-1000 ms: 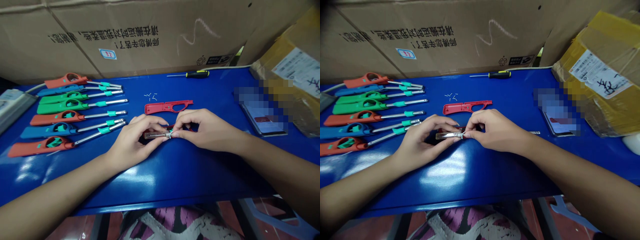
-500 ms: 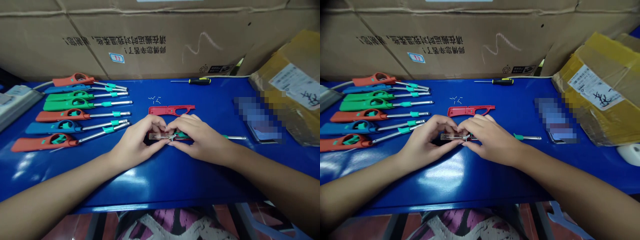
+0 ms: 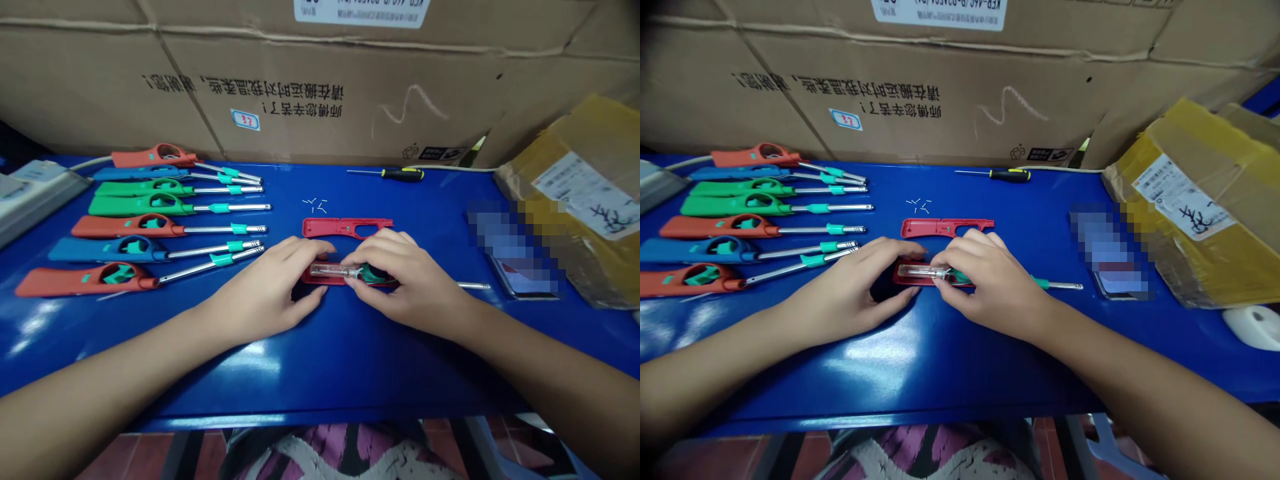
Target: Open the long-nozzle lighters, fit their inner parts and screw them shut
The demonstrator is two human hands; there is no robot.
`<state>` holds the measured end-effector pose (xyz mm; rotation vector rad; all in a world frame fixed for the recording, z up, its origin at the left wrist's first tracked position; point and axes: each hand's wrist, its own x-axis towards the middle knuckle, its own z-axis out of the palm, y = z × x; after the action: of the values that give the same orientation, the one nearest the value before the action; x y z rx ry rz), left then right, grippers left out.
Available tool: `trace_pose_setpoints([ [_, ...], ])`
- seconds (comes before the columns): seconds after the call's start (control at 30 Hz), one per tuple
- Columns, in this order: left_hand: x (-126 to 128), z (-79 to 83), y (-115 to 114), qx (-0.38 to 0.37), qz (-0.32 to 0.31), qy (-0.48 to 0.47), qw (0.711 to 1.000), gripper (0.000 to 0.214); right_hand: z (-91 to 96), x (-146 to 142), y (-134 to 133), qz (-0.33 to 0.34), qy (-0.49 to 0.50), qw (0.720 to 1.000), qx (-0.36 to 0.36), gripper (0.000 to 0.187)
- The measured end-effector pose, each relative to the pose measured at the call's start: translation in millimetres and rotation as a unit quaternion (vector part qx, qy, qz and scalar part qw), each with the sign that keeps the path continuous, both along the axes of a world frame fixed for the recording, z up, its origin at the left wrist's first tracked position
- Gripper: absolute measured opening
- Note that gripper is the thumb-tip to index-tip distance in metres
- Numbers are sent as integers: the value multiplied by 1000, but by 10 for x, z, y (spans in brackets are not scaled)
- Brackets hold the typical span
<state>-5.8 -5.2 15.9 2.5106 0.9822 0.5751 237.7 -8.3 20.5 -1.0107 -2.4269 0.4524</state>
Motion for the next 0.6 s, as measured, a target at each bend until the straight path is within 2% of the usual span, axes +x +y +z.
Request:
trace_pose_setpoints([
  [0.2,28,-74,-40,-43,28,-63,997,38,-30,-15,31,8,40,999,-35,12],
  [0.33,55,-121,-53,-72,50,-90,992,42,-46,-19,36,13,30,999,-39,14],
  [0.6,52,-104,-91,-66,44,-94,992,41,-50,-16,44,14,2,998,-61,20],
])
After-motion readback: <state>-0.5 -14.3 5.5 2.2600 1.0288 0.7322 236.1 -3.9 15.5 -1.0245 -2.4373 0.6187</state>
